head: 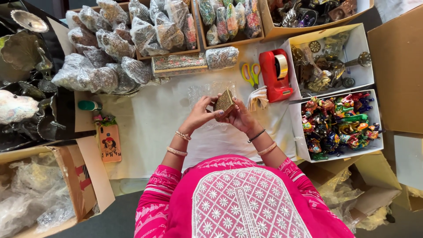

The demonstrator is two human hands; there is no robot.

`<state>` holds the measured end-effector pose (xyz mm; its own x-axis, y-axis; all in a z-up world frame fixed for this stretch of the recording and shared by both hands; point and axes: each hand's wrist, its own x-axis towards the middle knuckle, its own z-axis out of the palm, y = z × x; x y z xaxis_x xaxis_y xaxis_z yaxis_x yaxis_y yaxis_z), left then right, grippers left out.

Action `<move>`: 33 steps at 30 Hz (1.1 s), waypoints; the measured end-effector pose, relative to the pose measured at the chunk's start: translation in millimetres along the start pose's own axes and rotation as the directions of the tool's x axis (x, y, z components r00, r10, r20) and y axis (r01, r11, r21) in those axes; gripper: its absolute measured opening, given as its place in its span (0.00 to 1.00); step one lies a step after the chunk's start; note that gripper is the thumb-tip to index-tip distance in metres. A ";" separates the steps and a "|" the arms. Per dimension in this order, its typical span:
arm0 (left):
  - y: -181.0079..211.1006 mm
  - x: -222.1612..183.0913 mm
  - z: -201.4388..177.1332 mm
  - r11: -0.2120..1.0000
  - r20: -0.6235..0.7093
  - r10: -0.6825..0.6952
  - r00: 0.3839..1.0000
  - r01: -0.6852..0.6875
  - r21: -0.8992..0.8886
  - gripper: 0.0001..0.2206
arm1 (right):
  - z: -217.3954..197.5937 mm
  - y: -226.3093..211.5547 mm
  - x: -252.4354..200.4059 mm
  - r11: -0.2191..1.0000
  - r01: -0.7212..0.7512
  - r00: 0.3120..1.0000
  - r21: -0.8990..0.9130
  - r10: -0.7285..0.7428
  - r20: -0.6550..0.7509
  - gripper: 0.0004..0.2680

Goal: The person wraps a small rectangular box in bubble wrap and secures it with tape. They then pick up a small figurine from a box and wipe it with a cloth.

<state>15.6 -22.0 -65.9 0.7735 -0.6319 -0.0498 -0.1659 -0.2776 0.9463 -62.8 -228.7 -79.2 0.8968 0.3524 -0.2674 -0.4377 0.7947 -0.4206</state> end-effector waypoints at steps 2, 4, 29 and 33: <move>11.0 1.5 -3.2 1.000 0.019 -0.003 1.000 0.003 0.028 0.29 | 2.3 -0.9 -0.3 1.000 -0.019 1.000 0.007 0.019 -0.018 0.27; 18.9 1.4 -6.2 0.998 0.038 -0.007 0.999 0.005 0.056 0.32 | 3.6 -0.4 -1.4 0.999 -0.037 0.999 0.016 0.038 -0.037 0.28; 30.8 -7.7 -3.0 0.952 -0.141 0.301 0.943 -0.287 0.106 0.44 | 27.1 -12.2 -15.6 0.881 0.233 0.962 -0.411 -0.272 -0.038 0.26; 31.6 -3.8 -11.6 0.936 -0.198 0.346 0.917 -0.322 0.141 0.43 | 29.0 -10.0 -18.9 0.825 0.373 0.903 -0.424 -0.428 -0.038 0.27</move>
